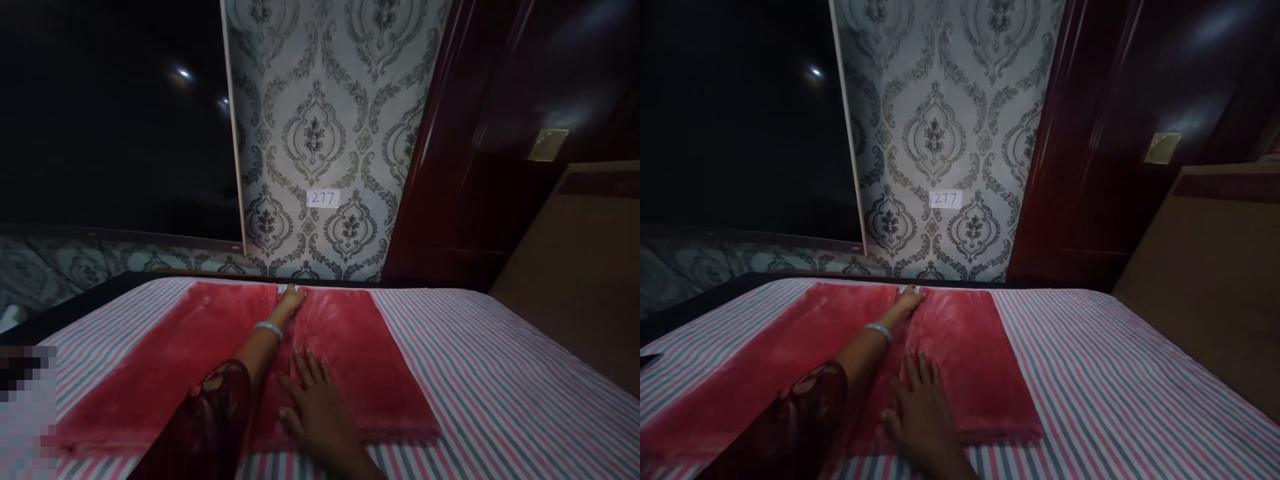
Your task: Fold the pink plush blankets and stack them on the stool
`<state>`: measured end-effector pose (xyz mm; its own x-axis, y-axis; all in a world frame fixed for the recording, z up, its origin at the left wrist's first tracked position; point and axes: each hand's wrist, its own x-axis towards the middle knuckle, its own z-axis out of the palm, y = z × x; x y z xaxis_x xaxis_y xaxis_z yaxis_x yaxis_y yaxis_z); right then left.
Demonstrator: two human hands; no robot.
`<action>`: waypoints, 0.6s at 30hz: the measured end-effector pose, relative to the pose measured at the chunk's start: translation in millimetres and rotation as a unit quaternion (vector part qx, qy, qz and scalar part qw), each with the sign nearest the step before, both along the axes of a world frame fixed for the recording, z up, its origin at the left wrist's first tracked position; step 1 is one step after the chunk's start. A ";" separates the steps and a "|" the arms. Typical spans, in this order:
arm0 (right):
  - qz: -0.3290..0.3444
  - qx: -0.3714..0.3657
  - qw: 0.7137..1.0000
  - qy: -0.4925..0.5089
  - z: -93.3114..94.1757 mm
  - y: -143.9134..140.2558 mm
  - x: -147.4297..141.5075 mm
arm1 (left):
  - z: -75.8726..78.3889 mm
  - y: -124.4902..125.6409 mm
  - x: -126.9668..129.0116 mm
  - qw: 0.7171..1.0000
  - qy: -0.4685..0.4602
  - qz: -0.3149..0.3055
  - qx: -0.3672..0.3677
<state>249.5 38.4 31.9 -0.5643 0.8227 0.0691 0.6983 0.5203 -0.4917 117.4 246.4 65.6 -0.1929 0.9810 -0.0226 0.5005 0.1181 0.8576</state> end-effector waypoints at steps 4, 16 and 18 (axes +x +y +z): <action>0.011 -0.009 1.000 0.012 0.4 -0.5 0.5 | -6.7 12.1 5.6 0.996 0.087 0.027 0.016; 0.008 -0.045 0.998 0.040 32.0 12.7 14.7 | 12.3 18.3 -1.9 0.953 0.279 -0.097 0.066; -0.014 -0.025 0.999 0.015 31.1 17.7 13.3 | 4.8 9.0 -1.2 0.935 0.302 -0.164 0.084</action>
